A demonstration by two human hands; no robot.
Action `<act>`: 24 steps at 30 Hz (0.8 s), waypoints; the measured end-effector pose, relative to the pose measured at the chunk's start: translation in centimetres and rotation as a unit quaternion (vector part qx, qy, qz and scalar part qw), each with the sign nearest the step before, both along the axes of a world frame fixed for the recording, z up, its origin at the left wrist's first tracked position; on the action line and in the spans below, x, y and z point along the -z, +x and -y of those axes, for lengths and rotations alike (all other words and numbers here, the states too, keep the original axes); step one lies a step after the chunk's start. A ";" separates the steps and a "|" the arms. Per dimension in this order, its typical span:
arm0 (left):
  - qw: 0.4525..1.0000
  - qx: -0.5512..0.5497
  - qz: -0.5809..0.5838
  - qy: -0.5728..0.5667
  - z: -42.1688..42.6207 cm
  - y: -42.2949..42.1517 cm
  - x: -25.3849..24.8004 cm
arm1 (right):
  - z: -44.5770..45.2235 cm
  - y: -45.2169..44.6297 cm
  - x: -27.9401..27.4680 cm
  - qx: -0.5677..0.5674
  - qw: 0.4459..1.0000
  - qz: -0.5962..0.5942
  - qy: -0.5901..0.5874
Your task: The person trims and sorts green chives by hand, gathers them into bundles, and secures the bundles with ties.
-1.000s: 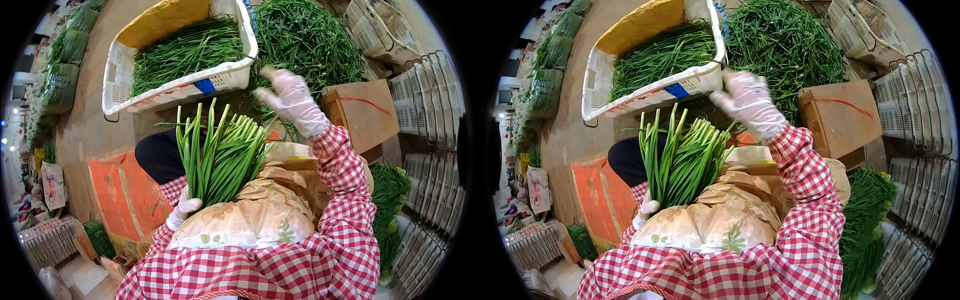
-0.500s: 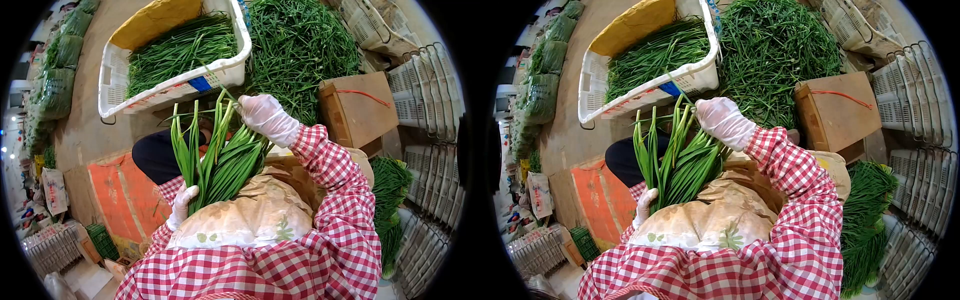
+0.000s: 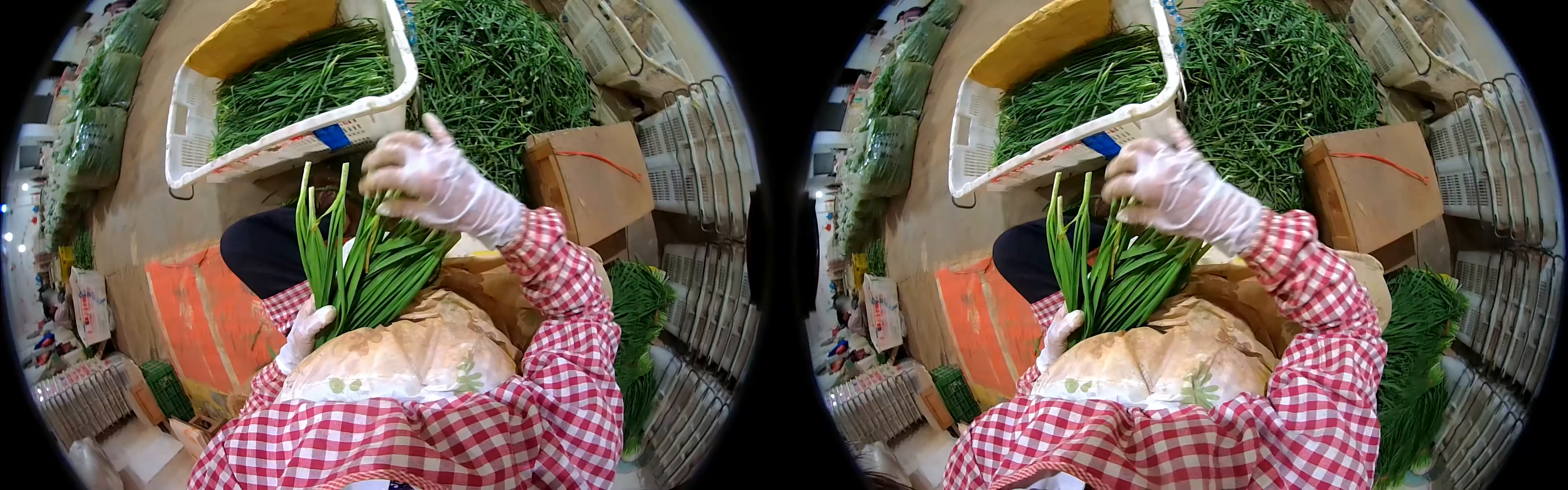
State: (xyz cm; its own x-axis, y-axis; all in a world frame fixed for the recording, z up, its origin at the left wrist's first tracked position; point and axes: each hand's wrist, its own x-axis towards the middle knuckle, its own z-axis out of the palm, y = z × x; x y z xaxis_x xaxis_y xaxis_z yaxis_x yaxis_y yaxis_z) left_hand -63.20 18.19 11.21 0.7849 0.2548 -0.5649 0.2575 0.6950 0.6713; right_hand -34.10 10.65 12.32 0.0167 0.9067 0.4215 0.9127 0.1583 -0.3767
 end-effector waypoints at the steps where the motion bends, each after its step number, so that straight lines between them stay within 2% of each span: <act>1: 1.000 0.005 -0.004 -0.011 0.1 0.3 -0.6 | 0.2 -0.4 0.4 -0.026 0.999 -0.039 -0.015; 2: 1.000 0.006 -0.009 -0.021 0.2 0.4 -0.8 | 0.2 -0.6 0.8 -0.027 0.996 -0.065 -0.062; 5: 0.999 -0.006 0.004 -0.051 0.5 0.2 -0.6 | 0.7 -0.8 0.8 -0.019 0.997 -0.052 -0.048; 7: 0.997 -0.008 0.022 -0.076 0.4 0.4 -0.7 | 1.1 -0.5 1.0 0.013 0.960 -0.278 -0.042; 8: 0.997 -0.013 0.024 -0.072 0.3 0.2 -0.6 | 1.7 -0.8 0.1 0.035 0.847 -0.521 -0.097; 10: 1.000 0.000 -0.016 -0.024 0.1 -0.3 -0.2 | 2.3 0.5 -0.7 0.045 0.772 -0.631 -0.066; 12: 0.999 0.008 -0.009 -0.039 0.2 0.0 -0.5 | 2.8 2.9 -1.0 0.053 0.758 -0.649 0.037; 14: 0.998 0.022 0.010 -0.050 0.2 -0.3 0.4 | 2.5 6.4 -0.2 0.206 0.884 -0.405 0.105; 15: 0.998 0.021 0.011 -0.050 0.2 -0.4 0.3 | 2.3 7.9 -0.8 0.377 0.913 -0.151 -0.045; 16: 0.998 0.054 -0.007 0.013 0.1 -0.2 0.1 | 2.4 7.3 -0.6 0.433 0.879 0.188 -0.069; 17: 0.993 0.087 -0.026 0.075 0.0 0.0 0.0 | 1.7 6.7 -1.0 0.338 0.936 0.092 -0.040; 18: 0.993 0.089 -0.025 0.075 -0.2 0.0 0.1 | 0.8 5.8 -1.5 0.234 0.972 -0.006 -0.011; 19: 0.989 0.118 -0.021 0.089 -0.2 -0.1 0.2 | 0.4 3.4 -2.8 0.154 0.984 0.026 -0.082; 20: 0.983 0.150 -0.019 0.102 -0.3 -0.2 0.2 | 0.0 1.1 -4.3 0.073 0.984 0.054 -0.153; 22: 0.976 0.181 -0.019 0.115 -0.3 -0.1 -0.4 | -1.5 -0.6 -6.2 -0.023 0.924 -0.038 -0.379; 23: 0.973 0.187 -0.024 0.134 -0.2 -0.2 -0.6 | -2.0 -0.8 -5.8 -0.051 0.909 -0.048 -0.410; 24: 0.980 0.169 -0.013 0.109 -0.1 -0.1 -0.9 | -1.9 -0.8 -5.3 -0.068 0.910 -0.118 -0.393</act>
